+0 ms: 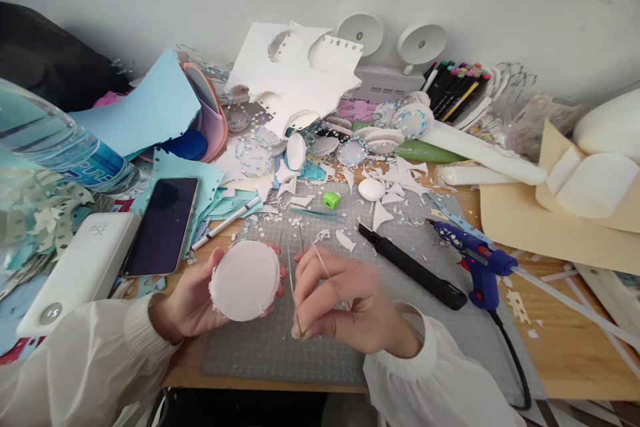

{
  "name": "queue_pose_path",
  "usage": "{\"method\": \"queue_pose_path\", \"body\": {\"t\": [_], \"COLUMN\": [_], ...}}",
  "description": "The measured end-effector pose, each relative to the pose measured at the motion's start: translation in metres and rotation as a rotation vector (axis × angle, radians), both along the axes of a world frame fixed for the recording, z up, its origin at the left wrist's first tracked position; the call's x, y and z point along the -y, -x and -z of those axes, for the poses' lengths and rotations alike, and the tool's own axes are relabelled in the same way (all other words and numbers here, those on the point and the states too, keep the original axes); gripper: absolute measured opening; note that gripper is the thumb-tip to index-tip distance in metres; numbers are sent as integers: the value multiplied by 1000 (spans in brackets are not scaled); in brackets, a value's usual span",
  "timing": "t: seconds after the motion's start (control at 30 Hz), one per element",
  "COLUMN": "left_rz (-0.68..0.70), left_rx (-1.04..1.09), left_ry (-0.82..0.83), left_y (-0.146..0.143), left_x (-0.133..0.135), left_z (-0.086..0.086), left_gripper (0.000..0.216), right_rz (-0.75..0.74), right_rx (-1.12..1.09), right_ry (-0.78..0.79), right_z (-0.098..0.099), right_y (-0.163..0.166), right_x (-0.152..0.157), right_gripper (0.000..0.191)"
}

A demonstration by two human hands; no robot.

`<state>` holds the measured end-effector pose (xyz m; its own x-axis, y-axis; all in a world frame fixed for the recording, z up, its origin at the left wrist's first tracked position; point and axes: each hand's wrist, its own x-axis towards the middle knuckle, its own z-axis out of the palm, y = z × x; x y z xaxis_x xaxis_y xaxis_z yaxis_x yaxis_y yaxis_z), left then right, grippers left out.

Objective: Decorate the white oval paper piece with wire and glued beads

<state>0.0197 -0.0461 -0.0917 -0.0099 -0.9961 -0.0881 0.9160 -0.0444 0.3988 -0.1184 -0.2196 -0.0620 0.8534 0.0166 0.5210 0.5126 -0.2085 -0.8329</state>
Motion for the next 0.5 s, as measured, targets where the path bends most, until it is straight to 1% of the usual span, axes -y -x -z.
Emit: {"method": "queue_pose_path", "body": {"t": [0.17, 0.27, 0.33, 0.43, 0.47, 0.5], "left_rz": [-57, -98, -128, -194, -225, -259], "left_rx": [86, 104, 120, 170, 196, 224], "left_ry": [-31, -49, -46, -46, -54, -64], "left_y": [2, 2, 2, 2, 2, 2], "left_x": [1, 1, 1, 2, 2, 3], "left_z": [4, 6, 6, 4, 4, 3], "left_gripper": [40, 40, 39, 35, 35, 34], "right_rz": [2, 68, 142, 285, 346, 415], "right_rx": [-59, -23, 21, 46, 46, 45], "right_ry": [28, 14, 16, 69, 87, 103], "right_z": [-1, 3, 7, 16, 19, 22], "right_y": [0, -1, -1, 0, 1, 1], "right_x": [-1, -1, 0, 1, 1, 2], "right_gripper": [29, 31, 25, 16, 19, 26]}}
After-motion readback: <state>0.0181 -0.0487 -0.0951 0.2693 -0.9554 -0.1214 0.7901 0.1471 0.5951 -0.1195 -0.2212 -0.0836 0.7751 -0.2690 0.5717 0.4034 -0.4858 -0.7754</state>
